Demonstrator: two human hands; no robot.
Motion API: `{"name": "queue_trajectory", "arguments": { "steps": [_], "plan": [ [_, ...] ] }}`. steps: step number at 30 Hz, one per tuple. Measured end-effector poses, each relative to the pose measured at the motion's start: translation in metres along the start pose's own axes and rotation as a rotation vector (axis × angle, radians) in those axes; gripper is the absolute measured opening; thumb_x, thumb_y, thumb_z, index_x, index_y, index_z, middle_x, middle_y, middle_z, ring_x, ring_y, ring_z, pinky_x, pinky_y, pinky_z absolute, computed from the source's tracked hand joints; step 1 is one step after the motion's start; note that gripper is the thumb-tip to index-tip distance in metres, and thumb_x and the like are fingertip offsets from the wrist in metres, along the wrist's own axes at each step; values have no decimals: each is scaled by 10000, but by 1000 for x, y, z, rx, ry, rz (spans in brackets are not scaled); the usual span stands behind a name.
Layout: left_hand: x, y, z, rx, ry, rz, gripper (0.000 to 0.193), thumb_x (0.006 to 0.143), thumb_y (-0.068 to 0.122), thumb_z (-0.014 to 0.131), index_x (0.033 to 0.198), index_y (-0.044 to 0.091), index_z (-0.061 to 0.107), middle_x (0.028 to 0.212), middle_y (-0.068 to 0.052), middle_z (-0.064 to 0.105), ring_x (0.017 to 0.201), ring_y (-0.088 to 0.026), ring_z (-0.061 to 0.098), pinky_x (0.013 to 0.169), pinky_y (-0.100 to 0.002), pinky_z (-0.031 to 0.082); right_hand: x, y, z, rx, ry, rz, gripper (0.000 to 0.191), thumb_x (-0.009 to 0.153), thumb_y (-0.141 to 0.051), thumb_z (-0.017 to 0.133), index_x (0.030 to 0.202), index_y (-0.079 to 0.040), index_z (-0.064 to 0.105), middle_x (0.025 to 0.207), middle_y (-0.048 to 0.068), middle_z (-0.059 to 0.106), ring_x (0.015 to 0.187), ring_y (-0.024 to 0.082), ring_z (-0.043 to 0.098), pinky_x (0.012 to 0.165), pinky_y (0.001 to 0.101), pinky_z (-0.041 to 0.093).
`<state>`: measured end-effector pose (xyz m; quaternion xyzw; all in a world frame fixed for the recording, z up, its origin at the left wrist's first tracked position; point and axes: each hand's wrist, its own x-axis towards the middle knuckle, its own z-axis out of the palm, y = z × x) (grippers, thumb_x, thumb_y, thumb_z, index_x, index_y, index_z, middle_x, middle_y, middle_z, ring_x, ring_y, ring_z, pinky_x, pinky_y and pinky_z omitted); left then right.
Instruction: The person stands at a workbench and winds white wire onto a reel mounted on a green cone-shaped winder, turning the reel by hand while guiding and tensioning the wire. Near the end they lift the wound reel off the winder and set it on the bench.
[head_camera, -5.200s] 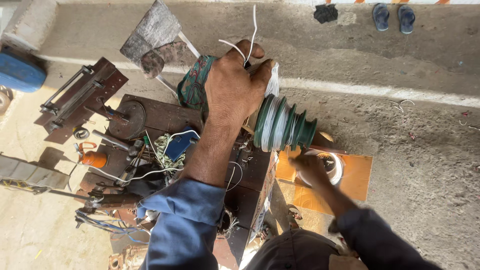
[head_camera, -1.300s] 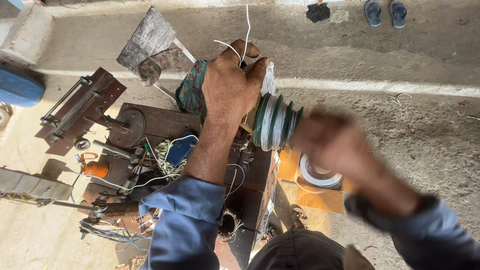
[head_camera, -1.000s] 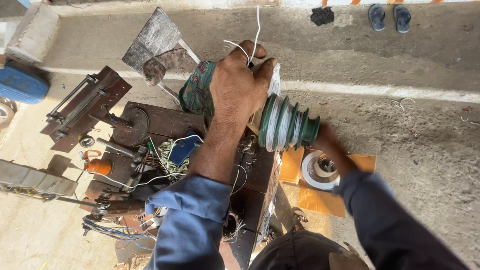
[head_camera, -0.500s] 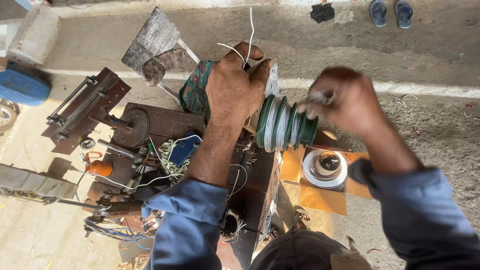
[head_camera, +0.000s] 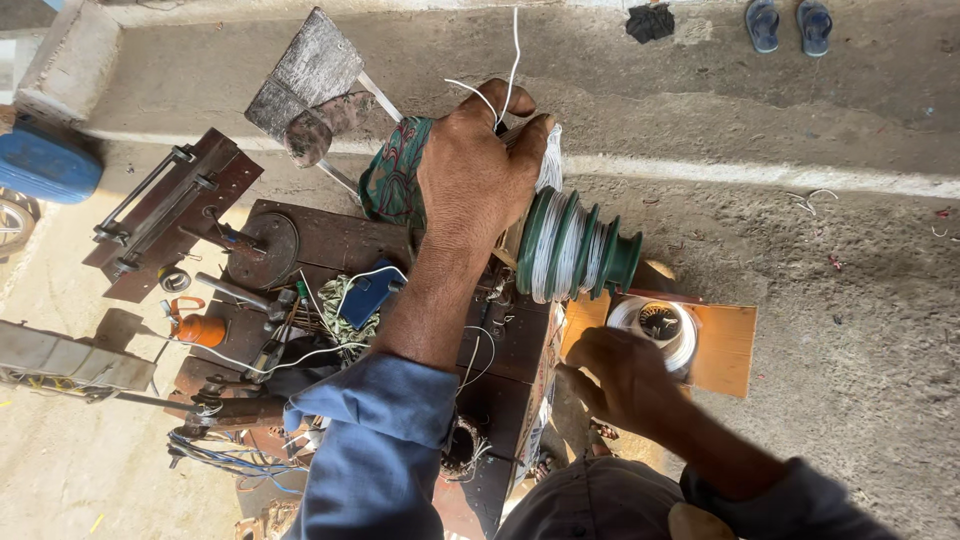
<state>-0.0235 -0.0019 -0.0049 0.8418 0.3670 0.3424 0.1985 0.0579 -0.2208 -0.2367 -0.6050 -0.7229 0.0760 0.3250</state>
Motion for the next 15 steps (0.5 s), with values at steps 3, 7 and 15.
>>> {"name": "queue_trajectory", "arguments": {
  "steps": [3,7,15],
  "plan": [
    [0,-1,0,1,28,26,220,876,331,806,1004,173,724,853,-7,763,692,-134,744,661,-381,601,48,3,-90,339,-7,-179,312,830,-122,703,1063,73,636,995,161,702,795,195,711,592,261,639],
    [-1,0,-2,-33,30,9,213,885,326,791,1012,170,720,894,10,762,694,-109,740,656,-361,610,129,107,-136,8,351,-128,290,981,-255,820,867,-38,664,816,60,680,710,97,681,561,212,579],
    [-1,3,-2,-14,70,57,220,867,318,811,1003,167,726,852,2,762,720,-118,732,666,-374,592,30,128,57,532,175,982,335,871,-292,715,1135,-95,657,922,111,669,792,266,661,647,432,567]
  ]
}}
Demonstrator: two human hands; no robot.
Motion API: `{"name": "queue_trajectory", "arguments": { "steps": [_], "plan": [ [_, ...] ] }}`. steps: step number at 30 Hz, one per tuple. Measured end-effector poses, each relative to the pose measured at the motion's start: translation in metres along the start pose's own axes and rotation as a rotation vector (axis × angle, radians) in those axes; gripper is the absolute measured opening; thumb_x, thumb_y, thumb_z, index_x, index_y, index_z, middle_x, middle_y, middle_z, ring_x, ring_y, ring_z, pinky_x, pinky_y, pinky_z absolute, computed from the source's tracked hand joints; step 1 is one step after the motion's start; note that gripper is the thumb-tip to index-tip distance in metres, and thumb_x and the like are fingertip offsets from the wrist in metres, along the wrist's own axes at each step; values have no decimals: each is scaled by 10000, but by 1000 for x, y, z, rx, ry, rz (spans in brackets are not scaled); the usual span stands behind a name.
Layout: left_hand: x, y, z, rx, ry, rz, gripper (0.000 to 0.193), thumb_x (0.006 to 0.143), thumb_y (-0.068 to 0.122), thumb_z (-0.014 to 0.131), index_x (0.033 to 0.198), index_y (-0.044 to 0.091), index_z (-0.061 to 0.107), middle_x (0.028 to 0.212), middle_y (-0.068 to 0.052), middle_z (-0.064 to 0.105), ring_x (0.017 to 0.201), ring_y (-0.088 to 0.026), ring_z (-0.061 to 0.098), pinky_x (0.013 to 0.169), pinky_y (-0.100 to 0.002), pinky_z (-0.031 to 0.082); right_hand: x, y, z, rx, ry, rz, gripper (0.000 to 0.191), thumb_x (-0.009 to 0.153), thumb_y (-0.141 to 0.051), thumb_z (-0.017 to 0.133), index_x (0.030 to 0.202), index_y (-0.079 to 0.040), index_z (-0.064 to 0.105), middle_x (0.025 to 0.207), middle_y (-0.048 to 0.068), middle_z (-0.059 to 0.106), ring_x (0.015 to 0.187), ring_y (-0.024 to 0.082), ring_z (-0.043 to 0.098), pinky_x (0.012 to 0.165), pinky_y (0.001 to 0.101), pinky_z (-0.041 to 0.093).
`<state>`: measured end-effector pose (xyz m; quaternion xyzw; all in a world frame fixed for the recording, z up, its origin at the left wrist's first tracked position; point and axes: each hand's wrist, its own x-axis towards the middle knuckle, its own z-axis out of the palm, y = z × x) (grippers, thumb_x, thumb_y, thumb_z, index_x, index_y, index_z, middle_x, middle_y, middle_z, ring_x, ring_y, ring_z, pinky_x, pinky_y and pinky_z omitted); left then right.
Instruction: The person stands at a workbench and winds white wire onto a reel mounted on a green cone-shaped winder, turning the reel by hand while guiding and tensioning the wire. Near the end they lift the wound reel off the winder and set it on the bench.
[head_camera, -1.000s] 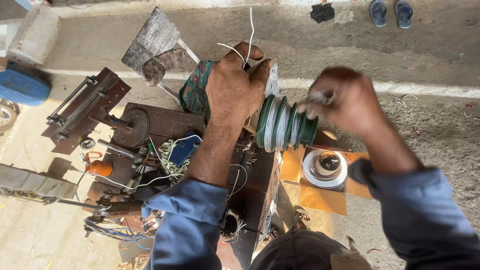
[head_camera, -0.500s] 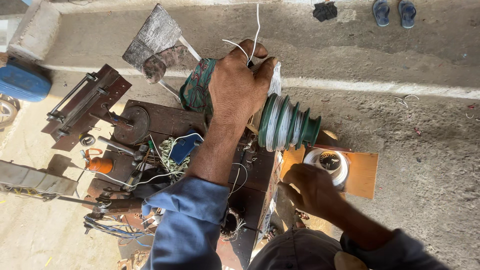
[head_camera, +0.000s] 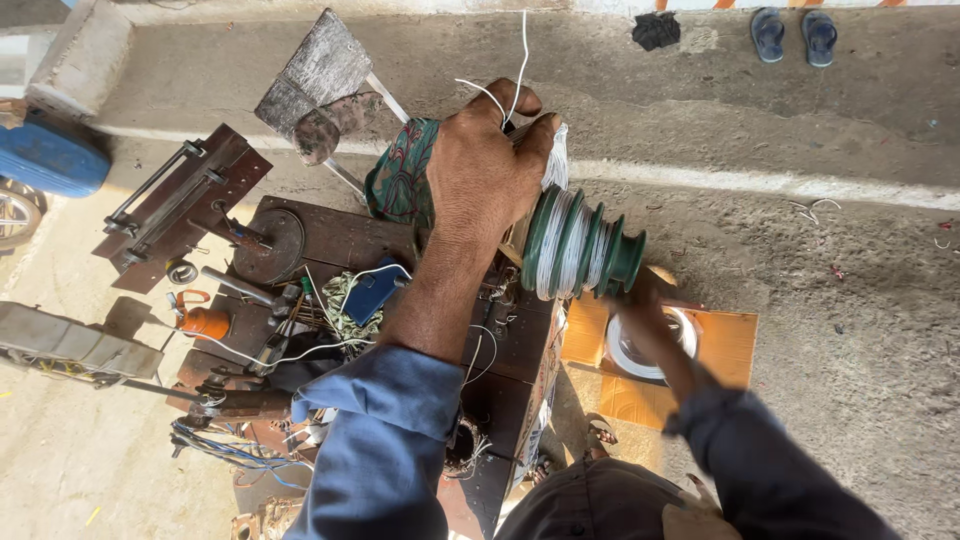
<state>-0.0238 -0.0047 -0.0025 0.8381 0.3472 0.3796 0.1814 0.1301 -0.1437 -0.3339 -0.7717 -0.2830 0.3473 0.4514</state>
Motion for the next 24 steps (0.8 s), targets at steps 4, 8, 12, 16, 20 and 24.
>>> {"name": "queue_trajectory", "arguments": {
  "steps": [4,8,12,16,20,24],
  "plan": [
    [0,-2,2,30,-53,-63,222,890,330,795,1029,175,719,819,-15,744,688,-121,721,645,-364,593,-91,-20,11,-294,-121,-654,202,923,-242,724,806,-80,692,734,38,690,595,160,666,544,341,532],
    [-1,-4,3,11,-42,-53,211,884,316,796,1019,171,723,849,-3,764,678,-118,728,634,-354,591,-135,-126,-52,-678,-83,-1281,174,868,-163,793,770,-70,683,671,59,618,593,174,632,552,341,558],
    [-1,-3,1,-25,-37,-61,204,892,311,796,1012,160,728,867,-11,761,661,-108,728,590,-343,590,-39,-200,-118,-586,228,-1398,170,899,-192,801,897,-54,700,858,87,708,755,167,690,567,265,595],
    [-1,0,-3,-25,-9,-33,194,889,304,799,1002,161,732,826,-22,766,670,-123,739,649,-356,600,68,-136,-89,-150,-1,-483,321,983,-332,791,855,-58,682,788,93,685,609,174,627,561,295,566],
    [0,2,-2,0,-58,-86,195,893,317,777,1005,166,726,836,-21,773,704,-141,748,657,-369,602,32,-16,-17,-233,-58,-267,247,1015,-268,770,883,-64,724,789,110,682,679,228,660,638,375,549],
    [0,-1,3,4,-96,-141,194,910,318,763,1040,181,719,810,-9,784,724,-129,769,689,-361,607,-65,-2,13,-311,-99,-644,218,966,-243,773,844,-69,723,744,101,662,669,237,657,613,403,524]
  ]
}}
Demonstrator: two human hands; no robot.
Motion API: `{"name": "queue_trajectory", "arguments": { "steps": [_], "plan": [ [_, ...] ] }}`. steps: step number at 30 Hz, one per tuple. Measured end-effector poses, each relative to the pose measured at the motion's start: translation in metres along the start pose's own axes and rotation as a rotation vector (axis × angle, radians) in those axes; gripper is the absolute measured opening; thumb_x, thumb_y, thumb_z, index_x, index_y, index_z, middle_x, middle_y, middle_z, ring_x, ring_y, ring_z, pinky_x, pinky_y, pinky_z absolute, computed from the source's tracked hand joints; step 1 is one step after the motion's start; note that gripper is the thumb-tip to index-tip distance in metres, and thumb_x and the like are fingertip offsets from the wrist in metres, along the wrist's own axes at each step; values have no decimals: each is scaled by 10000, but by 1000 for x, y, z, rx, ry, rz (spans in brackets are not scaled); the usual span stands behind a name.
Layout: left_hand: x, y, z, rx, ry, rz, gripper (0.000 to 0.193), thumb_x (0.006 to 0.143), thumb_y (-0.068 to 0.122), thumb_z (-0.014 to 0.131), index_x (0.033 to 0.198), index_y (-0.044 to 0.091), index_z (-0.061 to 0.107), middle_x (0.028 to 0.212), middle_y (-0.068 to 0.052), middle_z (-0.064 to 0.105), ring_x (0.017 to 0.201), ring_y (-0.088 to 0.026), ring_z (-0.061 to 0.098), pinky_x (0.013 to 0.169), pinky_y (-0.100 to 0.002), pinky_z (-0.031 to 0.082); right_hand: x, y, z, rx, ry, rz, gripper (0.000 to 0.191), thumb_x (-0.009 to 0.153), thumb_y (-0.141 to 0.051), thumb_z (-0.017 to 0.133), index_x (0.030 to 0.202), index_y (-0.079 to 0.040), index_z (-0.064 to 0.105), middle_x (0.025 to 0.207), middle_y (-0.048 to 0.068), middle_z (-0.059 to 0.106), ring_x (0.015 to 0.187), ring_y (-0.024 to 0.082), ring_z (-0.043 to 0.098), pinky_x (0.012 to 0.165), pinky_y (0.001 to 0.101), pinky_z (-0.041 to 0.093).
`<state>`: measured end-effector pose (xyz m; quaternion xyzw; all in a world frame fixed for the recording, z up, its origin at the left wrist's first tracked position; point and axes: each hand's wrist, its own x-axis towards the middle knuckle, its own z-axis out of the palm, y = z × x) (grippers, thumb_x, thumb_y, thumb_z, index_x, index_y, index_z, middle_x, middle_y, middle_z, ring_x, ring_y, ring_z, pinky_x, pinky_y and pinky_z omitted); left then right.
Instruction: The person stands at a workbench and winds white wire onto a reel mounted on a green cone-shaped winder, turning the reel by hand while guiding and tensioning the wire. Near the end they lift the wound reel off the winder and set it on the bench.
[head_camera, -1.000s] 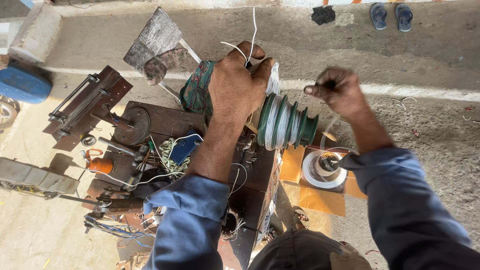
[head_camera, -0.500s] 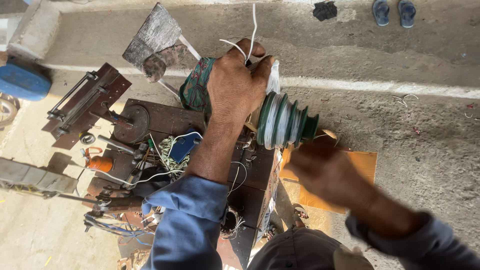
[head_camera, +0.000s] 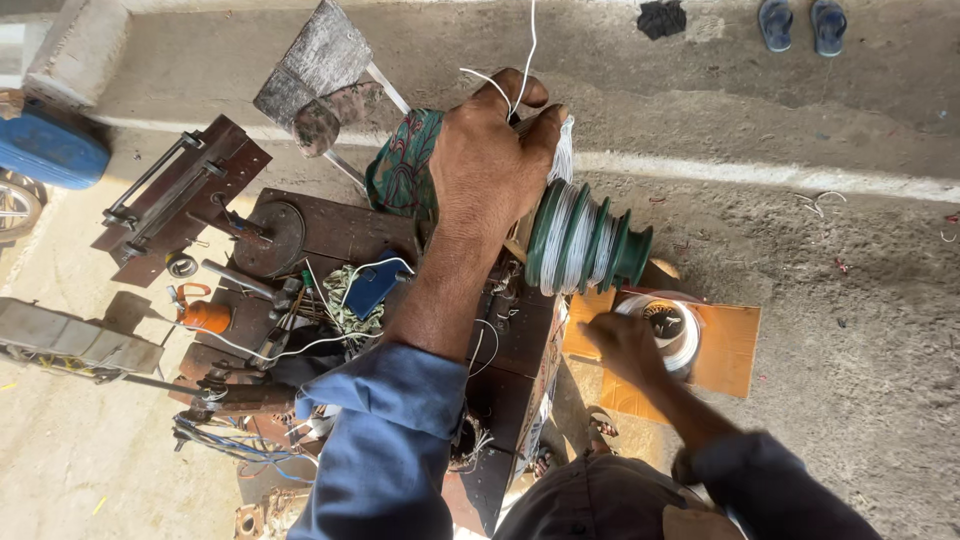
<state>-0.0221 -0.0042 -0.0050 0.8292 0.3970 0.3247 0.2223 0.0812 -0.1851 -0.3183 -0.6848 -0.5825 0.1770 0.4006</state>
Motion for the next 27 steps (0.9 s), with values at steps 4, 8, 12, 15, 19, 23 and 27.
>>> {"name": "queue_trajectory", "arguments": {
  "steps": [4,8,12,15,19,23,27],
  "plan": [
    [0,-4,2,7,104,159,206,882,315,804,1000,168,722,871,-2,772,711,-133,744,658,-368,597,-11,-112,-77,-208,-93,-359,240,836,-258,800,738,-75,679,654,68,626,578,200,618,487,380,492],
    [-1,-3,-1,-18,55,84,213,881,334,806,992,172,724,826,9,750,628,-118,718,630,-363,589,74,-126,-168,-702,337,-885,77,862,-112,811,858,-123,735,716,27,661,605,158,640,485,254,514],
    [0,0,-4,-30,89,131,203,879,320,805,983,166,723,812,14,736,637,-116,712,621,-362,583,160,-28,-170,100,249,-133,307,961,-272,835,828,-57,661,750,86,651,601,188,589,520,335,521],
    [0,1,-4,6,6,19,192,898,329,782,1010,184,727,738,-14,721,623,-134,704,622,-374,579,144,42,-100,-196,-29,273,141,994,-185,642,974,-148,777,1012,72,767,931,209,736,900,381,587],
    [1,-1,-1,-16,73,124,188,888,312,791,994,173,722,796,7,735,658,-119,718,627,-364,593,47,44,-7,124,59,525,257,905,-243,795,1029,-54,671,758,87,679,692,265,694,595,404,535],
    [0,-3,1,-10,94,153,171,891,303,790,977,172,721,858,12,756,716,-110,740,641,-355,604,-23,-38,-10,76,96,-213,60,838,-116,737,824,-86,686,757,61,696,641,192,675,553,373,536],
    [1,-4,1,12,-19,0,174,909,324,773,992,179,723,827,-9,763,672,-131,739,660,-361,608,9,-107,-103,-441,-18,-647,282,888,-28,720,650,-90,582,604,61,551,567,164,585,492,298,517]
  ]
}}
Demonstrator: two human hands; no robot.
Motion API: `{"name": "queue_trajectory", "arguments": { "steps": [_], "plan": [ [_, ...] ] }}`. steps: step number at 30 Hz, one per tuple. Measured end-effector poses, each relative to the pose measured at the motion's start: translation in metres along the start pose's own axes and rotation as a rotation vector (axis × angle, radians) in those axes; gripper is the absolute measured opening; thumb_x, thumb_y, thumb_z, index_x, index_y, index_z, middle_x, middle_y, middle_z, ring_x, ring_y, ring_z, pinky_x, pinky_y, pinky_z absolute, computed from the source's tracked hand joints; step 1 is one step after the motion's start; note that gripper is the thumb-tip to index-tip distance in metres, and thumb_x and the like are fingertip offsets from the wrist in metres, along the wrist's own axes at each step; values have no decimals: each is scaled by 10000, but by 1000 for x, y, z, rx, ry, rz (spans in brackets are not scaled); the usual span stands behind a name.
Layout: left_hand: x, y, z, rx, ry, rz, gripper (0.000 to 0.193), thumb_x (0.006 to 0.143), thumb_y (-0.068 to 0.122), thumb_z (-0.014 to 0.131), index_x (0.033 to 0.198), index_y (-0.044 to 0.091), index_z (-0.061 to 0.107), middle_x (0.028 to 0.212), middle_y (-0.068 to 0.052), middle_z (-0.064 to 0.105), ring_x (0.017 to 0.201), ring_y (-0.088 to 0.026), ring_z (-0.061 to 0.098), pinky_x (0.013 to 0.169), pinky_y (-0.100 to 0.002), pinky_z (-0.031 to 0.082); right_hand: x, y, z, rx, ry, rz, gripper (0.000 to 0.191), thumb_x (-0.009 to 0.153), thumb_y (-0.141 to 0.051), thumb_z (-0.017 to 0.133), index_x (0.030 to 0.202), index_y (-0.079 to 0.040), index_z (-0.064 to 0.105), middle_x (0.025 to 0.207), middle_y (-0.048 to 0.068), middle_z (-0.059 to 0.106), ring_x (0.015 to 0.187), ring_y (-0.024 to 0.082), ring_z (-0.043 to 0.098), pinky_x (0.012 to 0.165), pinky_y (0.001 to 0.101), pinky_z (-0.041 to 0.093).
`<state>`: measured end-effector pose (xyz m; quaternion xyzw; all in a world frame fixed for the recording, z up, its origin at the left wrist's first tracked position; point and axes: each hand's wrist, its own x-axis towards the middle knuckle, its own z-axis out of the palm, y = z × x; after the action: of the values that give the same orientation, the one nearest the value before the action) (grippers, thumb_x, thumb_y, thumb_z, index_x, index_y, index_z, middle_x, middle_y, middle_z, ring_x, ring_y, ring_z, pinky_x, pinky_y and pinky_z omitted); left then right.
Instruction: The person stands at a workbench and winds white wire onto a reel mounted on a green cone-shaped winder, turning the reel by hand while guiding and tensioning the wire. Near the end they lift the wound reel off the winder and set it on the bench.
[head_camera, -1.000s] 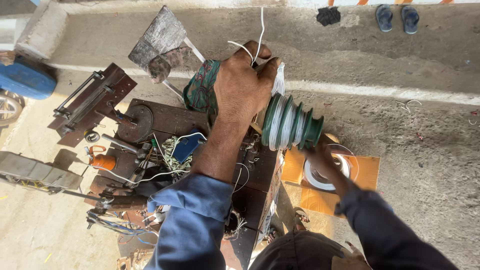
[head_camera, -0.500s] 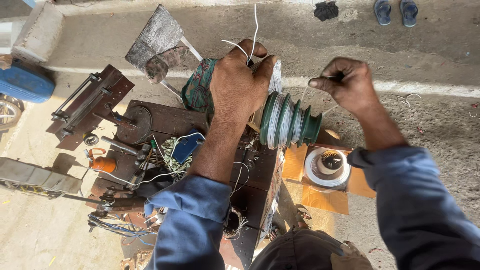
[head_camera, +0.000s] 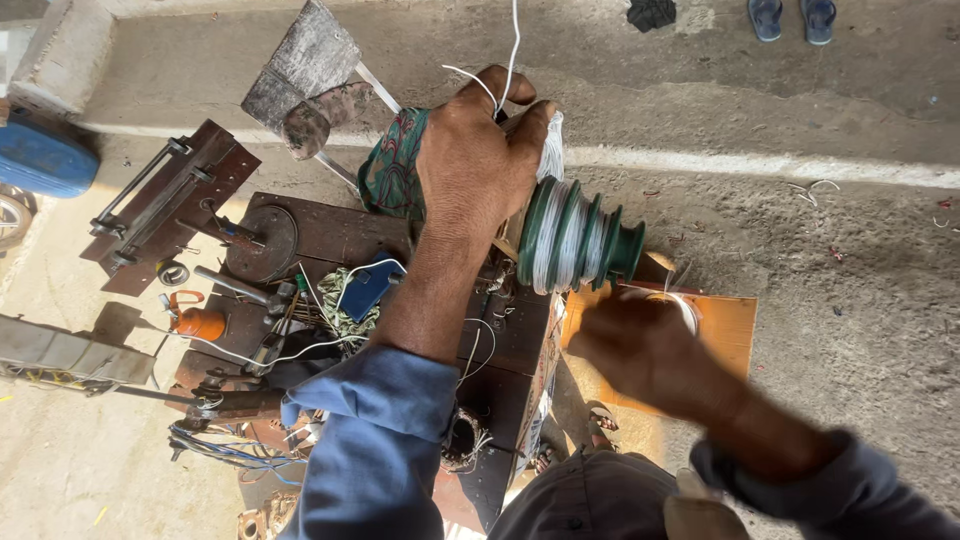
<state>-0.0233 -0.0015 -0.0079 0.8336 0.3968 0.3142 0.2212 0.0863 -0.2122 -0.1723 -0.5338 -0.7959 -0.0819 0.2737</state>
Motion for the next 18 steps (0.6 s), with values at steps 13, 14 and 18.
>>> {"name": "queue_trajectory", "arguments": {
  "steps": [13,14,18],
  "plan": [
    [-2,7,-5,-14,79,84,185,893,330,786,990,185,726,813,-7,747,716,-147,745,681,-388,596,-51,81,147,731,-135,1185,321,947,-302,728,867,8,748,770,162,694,691,257,642,683,431,526],
    [-2,6,-4,-13,51,49,186,898,337,776,998,189,722,809,-3,748,703,-147,746,681,-387,596,-57,55,140,643,-212,1105,301,1000,-299,664,859,-52,764,724,76,740,648,159,705,707,303,552],
    [-2,1,0,-28,121,155,178,881,319,797,977,186,729,862,6,763,744,-140,752,676,-382,595,-35,-27,52,494,-47,357,208,955,-258,728,831,-91,738,648,25,643,558,124,606,492,295,493]
  ]
}}
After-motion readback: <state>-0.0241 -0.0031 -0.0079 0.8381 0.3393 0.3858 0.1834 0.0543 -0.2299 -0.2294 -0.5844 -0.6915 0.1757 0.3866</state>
